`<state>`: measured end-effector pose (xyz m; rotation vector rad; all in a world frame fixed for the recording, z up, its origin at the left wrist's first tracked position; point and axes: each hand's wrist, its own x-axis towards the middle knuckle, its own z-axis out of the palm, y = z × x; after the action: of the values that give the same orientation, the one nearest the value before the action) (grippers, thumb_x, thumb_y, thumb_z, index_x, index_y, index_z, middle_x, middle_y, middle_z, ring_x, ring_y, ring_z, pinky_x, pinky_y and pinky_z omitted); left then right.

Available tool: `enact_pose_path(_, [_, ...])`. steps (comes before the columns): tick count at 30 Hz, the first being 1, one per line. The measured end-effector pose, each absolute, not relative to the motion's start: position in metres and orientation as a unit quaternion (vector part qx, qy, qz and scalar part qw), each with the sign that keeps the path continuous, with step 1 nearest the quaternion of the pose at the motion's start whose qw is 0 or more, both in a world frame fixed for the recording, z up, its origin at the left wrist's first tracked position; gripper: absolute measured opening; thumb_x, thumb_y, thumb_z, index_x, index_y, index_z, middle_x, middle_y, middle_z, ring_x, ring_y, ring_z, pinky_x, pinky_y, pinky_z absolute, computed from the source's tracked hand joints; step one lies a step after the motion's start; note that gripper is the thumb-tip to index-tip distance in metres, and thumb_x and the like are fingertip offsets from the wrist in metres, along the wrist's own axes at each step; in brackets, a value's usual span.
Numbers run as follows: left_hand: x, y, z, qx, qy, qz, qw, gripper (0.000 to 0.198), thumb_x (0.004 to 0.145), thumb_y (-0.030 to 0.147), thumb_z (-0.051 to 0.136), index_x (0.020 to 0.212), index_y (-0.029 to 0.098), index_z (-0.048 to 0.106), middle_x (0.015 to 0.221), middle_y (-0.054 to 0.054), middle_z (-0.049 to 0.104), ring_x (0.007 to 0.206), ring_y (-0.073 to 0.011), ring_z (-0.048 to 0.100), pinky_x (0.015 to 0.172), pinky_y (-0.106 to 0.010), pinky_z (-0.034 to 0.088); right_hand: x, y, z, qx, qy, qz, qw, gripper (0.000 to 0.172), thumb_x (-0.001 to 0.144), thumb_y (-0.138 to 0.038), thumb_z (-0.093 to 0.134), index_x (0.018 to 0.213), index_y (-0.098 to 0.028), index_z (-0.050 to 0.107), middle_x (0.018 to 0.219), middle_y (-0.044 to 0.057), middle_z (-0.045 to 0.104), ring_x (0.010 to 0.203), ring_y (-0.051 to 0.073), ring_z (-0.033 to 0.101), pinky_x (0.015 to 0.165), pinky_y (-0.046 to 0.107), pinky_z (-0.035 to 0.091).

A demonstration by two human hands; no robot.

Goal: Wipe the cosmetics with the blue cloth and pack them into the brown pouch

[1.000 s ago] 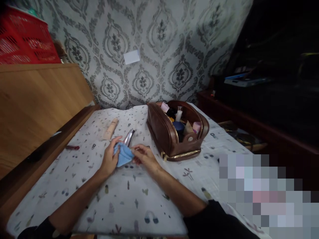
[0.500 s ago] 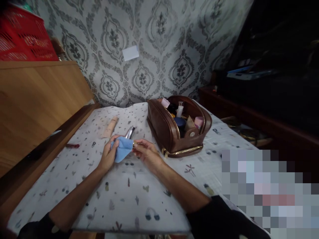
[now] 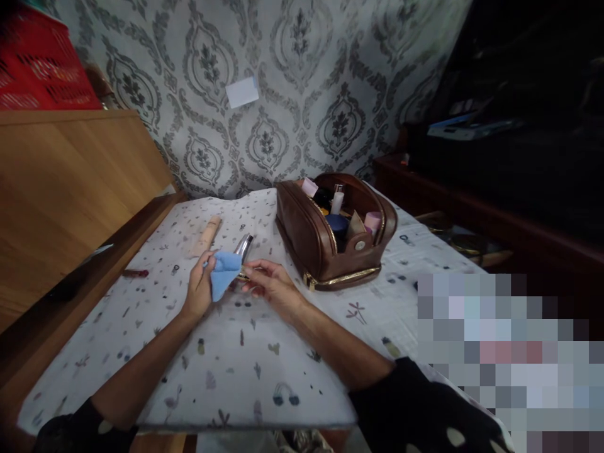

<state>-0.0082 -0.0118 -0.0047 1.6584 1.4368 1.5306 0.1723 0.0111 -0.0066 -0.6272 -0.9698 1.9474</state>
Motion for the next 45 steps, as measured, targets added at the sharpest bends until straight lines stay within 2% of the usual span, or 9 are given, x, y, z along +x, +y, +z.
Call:
enact_pose_path(2, [-0.01, -0.01, -0.006, 0.575, 0.531, 0.578, 0.231, 0.035, 0.097, 0.053, 0.045, 0.092, 0.021, 0.06, 0.08, 0.0, 0.06, 0.074, -0.0167, 0.057, 0.071, -0.025, 0.044, 0.172, 0.011, -0.007, -0.254, -0.379, 0.78, 0.428, 0.043, 0.056, -0.039, 0.092, 0.084, -0.017, 0.068, 0.079, 0.001, 0.072, 0.061, 0.011, 0.063, 0.051, 0.021, 0.037])
enact_pose_path(6, [-0.018, -0.004, -0.006, 0.557, 0.541, 0.608, 0.166, 0.017, 0.094, 0.03, 0.049, 0.103, 0.023, 0.061, 0.103, -0.002, 0.065, 0.098, -0.0177, 0.06, 0.088, -0.025, 0.044, 0.172, 0.01, -0.007, -0.256, -0.35, 0.784, 0.445, 0.042, 0.054, -0.036, 0.093, 0.083, -0.017, 0.069, 0.085, 0.001, 0.073, 0.062, 0.01, 0.063, 0.051, 0.021, 0.037])
enact_pose_path(9, [-0.022, -0.001, -0.005, 0.564, 0.549, 0.593, 0.17, 0.016, 0.088, 0.021, 0.047, 0.089, 0.021, 0.062, 0.089, 0.0, 0.065, 0.084, -0.0164, 0.06, 0.078, -0.025, 0.046, 0.172, 0.011, -0.007, -0.248, -0.334, 0.79, 0.451, 0.04, 0.056, -0.033, 0.093, 0.083, -0.017, 0.069, 0.085, 0.002, 0.073, 0.064, 0.011, 0.064, 0.051, 0.021, 0.038])
enact_pose_path(12, [-0.018, -0.004, -0.001, 0.547, 0.564, 0.586, 0.2, 0.018, 0.088, 0.026, 0.047, 0.077, 0.021, 0.059, 0.074, 0.001, 0.06, 0.066, -0.0149, 0.054, 0.064, -0.025, 0.044, 0.172, 0.01, -0.007, -0.242, -0.322, 0.799, 0.447, 0.039, 0.058, -0.031, 0.092, 0.086, -0.017, 0.069, 0.086, 0.003, 0.073, 0.067, 0.012, 0.065, 0.053, 0.021, 0.039])
enact_pose_path(19, [-0.005, -0.014, 0.002, 0.586, 0.516, 0.551, 0.295, 0.029, 0.088, 0.045, 0.061, 0.106, 0.022, 0.063, 0.079, 0.001, 0.06, 0.065, -0.0139, 0.053, 0.063, -0.024, 0.045, 0.171, 0.008, -0.009, -0.228, -0.335, 0.81, 0.423, 0.036, 0.063, -0.034, 0.09, 0.088, -0.017, 0.07, 0.082, 0.003, 0.073, 0.061, 0.01, 0.062, 0.053, 0.021, 0.041])
enact_pose_path(29, [-0.008, -0.012, -0.004, 0.6, 0.497, 0.556, 0.289, 0.033, 0.092, 0.053, 0.056, 0.09, 0.02, 0.062, 0.073, 0.001, 0.058, 0.064, -0.0135, 0.054, 0.062, -0.023, 0.044, 0.167, 0.01, -0.015, -0.271, -0.404, 0.758, 0.435, 0.044, 0.051, -0.039, 0.095, 0.078, -0.017, 0.069, 0.072, -0.004, 0.064, 0.053, 0.007, 0.056, 0.052, 0.022, 0.042])
enact_pose_path(37, [-0.007, -0.012, -0.004, 0.542, 0.456, 0.595, 0.379, 0.042, 0.09, 0.058, 0.055, 0.083, 0.018, 0.063, 0.061, 0.002, 0.06, 0.049, -0.0128, 0.053, 0.048, -0.024, 0.043, 0.168, 0.007, -0.014, -0.256, -0.446, 0.757, 0.403, 0.045, 0.059, -0.048, 0.09, 0.084, -0.018, 0.069, 0.076, -0.003, 0.066, 0.049, 0.005, 0.054, 0.052, 0.022, 0.042])
enact_pose_path(41, [-0.005, -0.011, -0.004, 0.512, 0.428, 0.608, 0.43, 0.037, 0.088, 0.054, 0.06, 0.088, 0.018, 0.065, 0.068, 0.0, 0.065, 0.057, -0.0147, 0.061, 0.049, -0.024, 0.045, 0.169, 0.007, -0.014, -0.238, -0.449, 0.772, 0.383, 0.045, 0.064, -0.052, 0.086, 0.086, -0.017, 0.069, 0.079, 0.0, 0.071, 0.05, 0.006, 0.056, 0.051, 0.021, 0.041])
enact_pose_path(45, [-0.006, -0.01, -0.005, 0.526, 0.439, 0.59, 0.427, 0.028, 0.084, 0.044, 0.069, 0.096, 0.018, 0.067, 0.082, -0.001, 0.068, 0.075, -0.0145, 0.065, 0.063, -0.022, 0.049, 0.17, 0.004, -0.011, -0.22, -0.432, 0.792, 0.372, 0.045, 0.066, -0.055, 0.084, 0.085, -0.018, 0.069, 0.079, 0.002, 0.074, 0.052, 0.008, 0.058, 0.05, 0.021, 0.041])
